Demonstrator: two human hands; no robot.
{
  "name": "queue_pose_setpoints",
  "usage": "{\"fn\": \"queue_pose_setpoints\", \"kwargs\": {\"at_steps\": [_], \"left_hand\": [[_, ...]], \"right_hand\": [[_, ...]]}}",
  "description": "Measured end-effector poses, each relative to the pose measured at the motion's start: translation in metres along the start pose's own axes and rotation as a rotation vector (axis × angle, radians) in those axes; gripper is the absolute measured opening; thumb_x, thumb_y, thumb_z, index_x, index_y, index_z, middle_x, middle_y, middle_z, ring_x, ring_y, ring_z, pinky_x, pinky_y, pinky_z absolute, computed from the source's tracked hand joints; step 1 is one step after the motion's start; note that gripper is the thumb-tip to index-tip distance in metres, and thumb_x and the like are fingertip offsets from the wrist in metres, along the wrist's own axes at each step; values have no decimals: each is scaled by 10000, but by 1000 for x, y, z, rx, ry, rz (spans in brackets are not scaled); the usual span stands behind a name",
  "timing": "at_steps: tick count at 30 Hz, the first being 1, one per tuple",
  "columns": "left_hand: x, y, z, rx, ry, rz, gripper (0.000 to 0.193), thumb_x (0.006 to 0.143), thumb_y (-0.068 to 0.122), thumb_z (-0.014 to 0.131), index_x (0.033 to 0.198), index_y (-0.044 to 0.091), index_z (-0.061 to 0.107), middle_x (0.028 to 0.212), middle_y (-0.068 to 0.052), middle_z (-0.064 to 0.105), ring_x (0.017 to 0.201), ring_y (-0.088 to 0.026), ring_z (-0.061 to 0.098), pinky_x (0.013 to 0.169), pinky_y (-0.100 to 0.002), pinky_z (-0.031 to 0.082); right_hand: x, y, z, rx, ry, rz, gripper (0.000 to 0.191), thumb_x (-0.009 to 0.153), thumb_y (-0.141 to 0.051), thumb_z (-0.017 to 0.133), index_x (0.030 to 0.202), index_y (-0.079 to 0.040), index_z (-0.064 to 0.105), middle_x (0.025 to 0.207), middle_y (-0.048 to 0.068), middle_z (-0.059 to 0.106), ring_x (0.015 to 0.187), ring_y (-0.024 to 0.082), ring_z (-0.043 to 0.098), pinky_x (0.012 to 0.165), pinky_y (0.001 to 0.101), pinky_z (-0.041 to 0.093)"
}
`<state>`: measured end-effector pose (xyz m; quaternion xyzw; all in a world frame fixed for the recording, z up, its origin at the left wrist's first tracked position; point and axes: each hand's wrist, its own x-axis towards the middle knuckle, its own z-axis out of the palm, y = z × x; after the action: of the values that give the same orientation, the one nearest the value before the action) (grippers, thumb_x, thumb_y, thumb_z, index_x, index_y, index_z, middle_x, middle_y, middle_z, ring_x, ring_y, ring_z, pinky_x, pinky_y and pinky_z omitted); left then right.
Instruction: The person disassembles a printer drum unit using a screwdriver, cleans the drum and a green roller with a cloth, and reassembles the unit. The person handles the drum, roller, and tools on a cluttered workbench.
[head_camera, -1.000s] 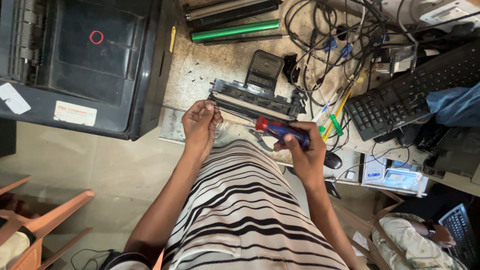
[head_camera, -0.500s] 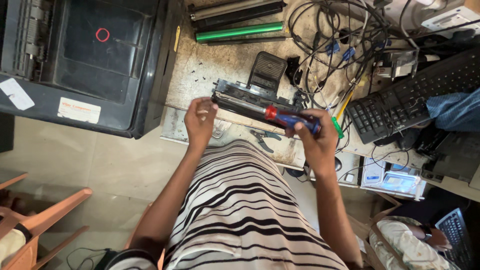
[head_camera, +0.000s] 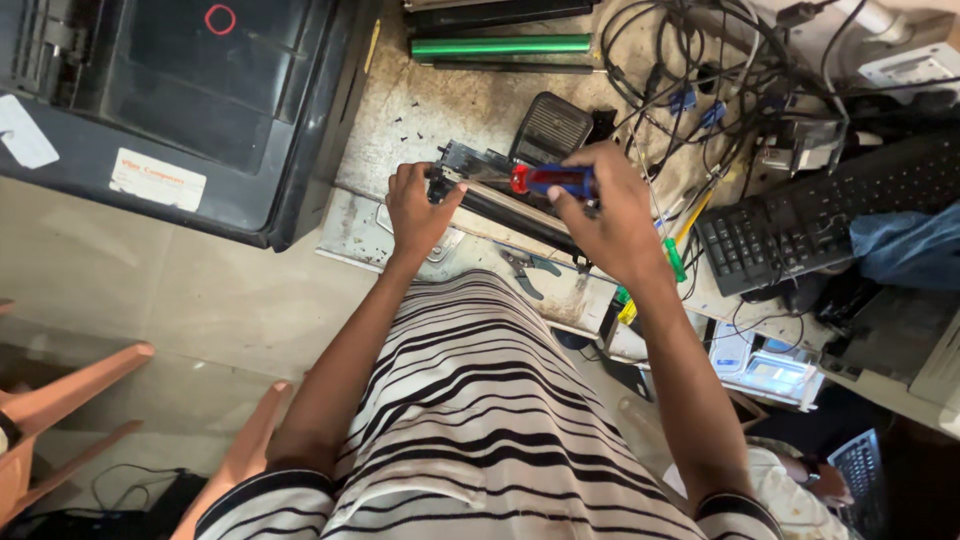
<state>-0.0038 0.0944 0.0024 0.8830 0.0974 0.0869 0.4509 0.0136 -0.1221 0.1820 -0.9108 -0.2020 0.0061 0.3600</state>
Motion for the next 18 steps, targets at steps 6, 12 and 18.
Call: {"fn": "queue_pose_setpoints", "kwargs": {"at_steps": [6, 12, 18], "left_hand": [[12, 13, -3, 40, -131, -210, 521, 699, 371, 867, 1072, 78, 649, 1133, -93, 609, 1119, -342, 537, 900, -541, 441], [8, 13, -7, 50, -127, -166, 516, 714, 356, 860, 1098, 86, 647, 1152, -101, 603, 1124, -349, 531, 921, -537, 440], [7, 12, -7, 46, -156, -186, 521, 719, 361, 864, 1098, 80, 643, 1149, -107, 601, 1131, -350, 526, 928, -530, 435]], "right_hand": [[10, -3, 8, -15, -74, 13, 310, 934, -62, 774, 1145, 3, 557, 1032, 163, 614, 888, 295, 645, 765, 376, 526], [11, -5, 14, 23, -113, -2, 314, 944, -57, 761, 1173, -1, 553, 1068, 164, 602, 910, 285, 656, 776, 372, 539], [12, -7, 18, -6, -110, -54, 310, 944, -57, 765, 1174, -17, 561, 1060, 166, 593, 913, 305, 640, 786, 385, 533]]}}
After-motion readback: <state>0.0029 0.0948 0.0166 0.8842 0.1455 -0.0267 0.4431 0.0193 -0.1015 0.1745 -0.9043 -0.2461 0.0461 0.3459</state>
